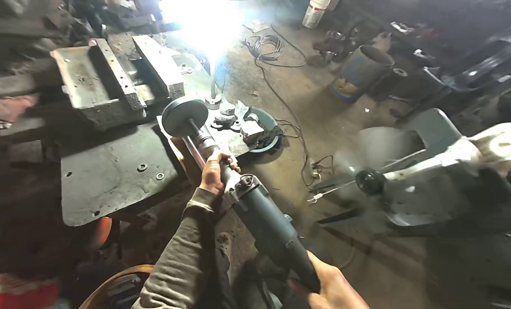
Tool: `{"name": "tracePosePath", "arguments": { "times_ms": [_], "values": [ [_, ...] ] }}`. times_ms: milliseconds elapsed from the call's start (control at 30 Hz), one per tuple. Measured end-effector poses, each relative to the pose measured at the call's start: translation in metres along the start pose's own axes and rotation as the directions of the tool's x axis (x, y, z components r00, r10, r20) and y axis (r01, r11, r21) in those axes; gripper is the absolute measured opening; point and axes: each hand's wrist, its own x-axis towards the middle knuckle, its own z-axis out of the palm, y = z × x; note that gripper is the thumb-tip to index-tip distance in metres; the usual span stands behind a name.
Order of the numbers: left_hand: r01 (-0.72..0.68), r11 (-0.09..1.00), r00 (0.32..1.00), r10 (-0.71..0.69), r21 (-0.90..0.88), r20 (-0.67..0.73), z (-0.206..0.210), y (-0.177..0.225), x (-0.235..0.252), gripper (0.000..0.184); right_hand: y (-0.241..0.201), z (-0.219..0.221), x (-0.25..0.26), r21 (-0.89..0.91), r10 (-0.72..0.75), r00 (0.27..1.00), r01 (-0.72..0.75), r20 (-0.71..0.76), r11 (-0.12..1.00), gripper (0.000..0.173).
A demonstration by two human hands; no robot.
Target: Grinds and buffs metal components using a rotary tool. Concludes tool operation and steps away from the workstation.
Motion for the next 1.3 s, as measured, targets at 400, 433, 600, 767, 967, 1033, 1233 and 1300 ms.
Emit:
{"name": "tracePosePath", "arguments": {
  "times_ms": [400, 433, 600, 767, 967, 1033, 1233, 1300],
  "values": [
    [-0.024, 0.996, 0.993, 0.013, -0.084, -0.120, -0.014, 0.003, -0.006, 0.021, -0.005, 0.006, 0.000, -0.063, 0.003, 0.999, -0.001, 0.034, 0.998, 0.058],
    [-0.020, 0.997, 0.994, 0.013, -0.070, -0.105, -0.011, 0.003, -0.004, 0.021, -0.004, 0.004, 0.000, -0.063, 0.010, 0.999, -0.008, 0.032, 0.998, 0.058],
    [-0.001, 1.000, 1.000, 0.001, -0.025, -0.016, 0.004, -0.002, 0.005, 0.018, 0.004, -0.006, 0.006, -0.027, 0.006, 1.000, -0.006, -0.001, 1.000, 0.055],
    [0.043, 0.999, 0.999, -0.043, -0.012, -0.006, 0.026, -0.012, 0.025, 0.012, 0.018, -0.012, 0.013, 0.021, 0.005, 0.999, -0.004, -0.046, 1.000, 0.053],
    [0.088, 0.996, 0.996, -0.088, 0.007, -0.008, 0.036, -0.028, 0.051, 0.012, 0.032, -0.014, 0.021, 0.060, 0.008, 0.997, -0.004, -0.071, 0.998, 0.051],
    [0.107, 0.994, 0.993, -0.107, -0.015, -0.041, 0.041, -0.029, 0.058, 0.014, 0.033, -0.014, 0.022, 0.075, 0.024, 0.997, -0.019, -0.067, 0.997, 0.052],
    [0.122, 0.992, 0.990, -0.123, -0.026, -0.069, 0.043, -0.027, 0.060, 0.011, 0.031, -0.015, 0.021, 0.087, 0.022, 0.998, -0.016, -0.065, 0.996, 0.051],
    [0.101, 0.995, 0.994, -0.102, -0.014, -0.036, 0.039, -0.024, 0.051, 0.013, 0.026, -0.014, 0.016, 0.076, 0.010, 0.998, -0.005, -0.064, 0.997, 0.051]
  ]
}}
